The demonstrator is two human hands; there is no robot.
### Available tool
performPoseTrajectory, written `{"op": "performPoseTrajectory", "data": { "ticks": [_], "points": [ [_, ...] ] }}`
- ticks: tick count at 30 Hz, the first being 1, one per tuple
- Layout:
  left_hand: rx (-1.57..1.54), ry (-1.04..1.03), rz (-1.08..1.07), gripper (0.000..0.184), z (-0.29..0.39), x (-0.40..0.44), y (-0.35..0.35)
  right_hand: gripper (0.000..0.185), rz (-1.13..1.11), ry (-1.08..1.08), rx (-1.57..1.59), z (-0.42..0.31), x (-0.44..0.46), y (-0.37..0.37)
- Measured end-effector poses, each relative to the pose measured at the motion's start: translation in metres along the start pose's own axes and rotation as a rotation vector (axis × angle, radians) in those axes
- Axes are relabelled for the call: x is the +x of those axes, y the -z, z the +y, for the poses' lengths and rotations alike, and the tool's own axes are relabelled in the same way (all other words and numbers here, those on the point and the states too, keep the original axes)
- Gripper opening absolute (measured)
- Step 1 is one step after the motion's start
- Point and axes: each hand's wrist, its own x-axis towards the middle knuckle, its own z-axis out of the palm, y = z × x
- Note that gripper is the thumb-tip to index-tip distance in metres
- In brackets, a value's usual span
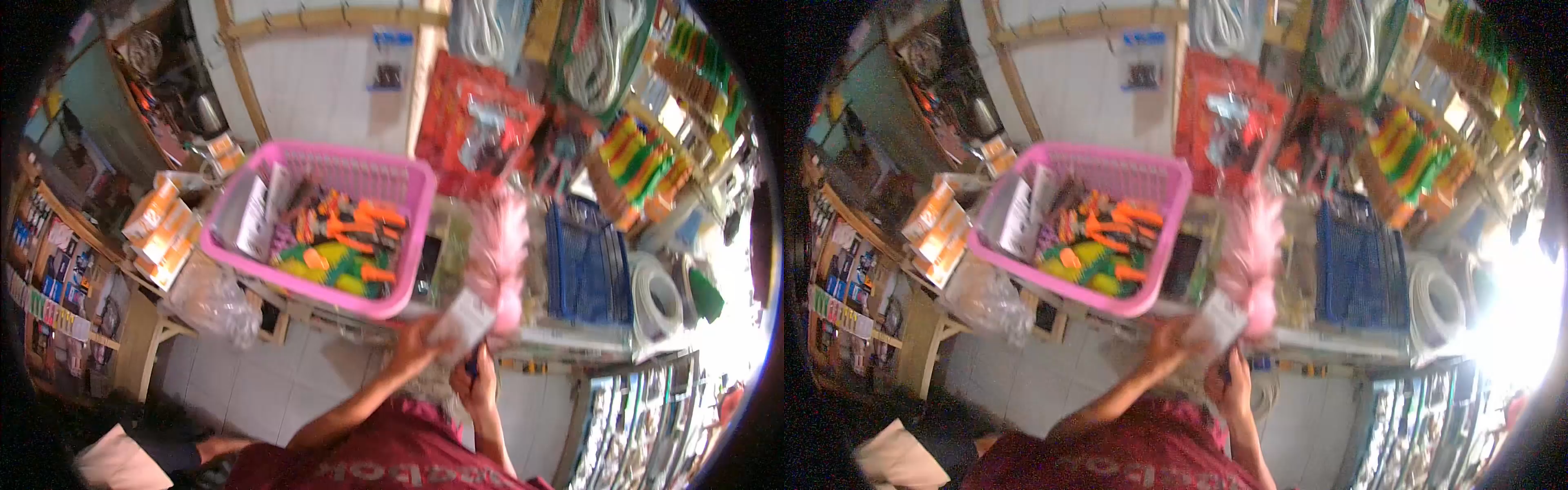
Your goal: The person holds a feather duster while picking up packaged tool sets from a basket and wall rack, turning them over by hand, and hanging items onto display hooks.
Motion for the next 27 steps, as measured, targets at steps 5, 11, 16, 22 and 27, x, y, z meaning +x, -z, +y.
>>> {"op": "performPoseTrajectory", "data": {
  "ticks": [5,11,16,22,27],
  "points": [
    [0.06,0.242,-0.162,0.038,-0.012,-0.015,0.012,0.022,0.07,0.099,-0.14,-0.005,-0.007,0.009],
    [-0.331,0.23,-0.173,0.032,-0.028,-0.01,0.007,0.029,0.345,0.588,-0.459,0.015,-0.013,0.015],
    [-0.785,0.221,-0.104,0.03,-0.047,-0.037,-0.013,0.035,0.331,0.585,-1.044,0.061,-0.081,0.06],
    [-0.505,-0.155,-0.085,0.037,-0.065,-0.065,-0.041,0.029,0.076,0.287,-1.2,0.097,-0.122,0.093],
    [-0.827,-0.194,-0.029,0.046,-0.015,-0.071,-0.041,0.013,-0.274,0.594,-1.42,0.112,-0.116,0.15]
  ]
}}
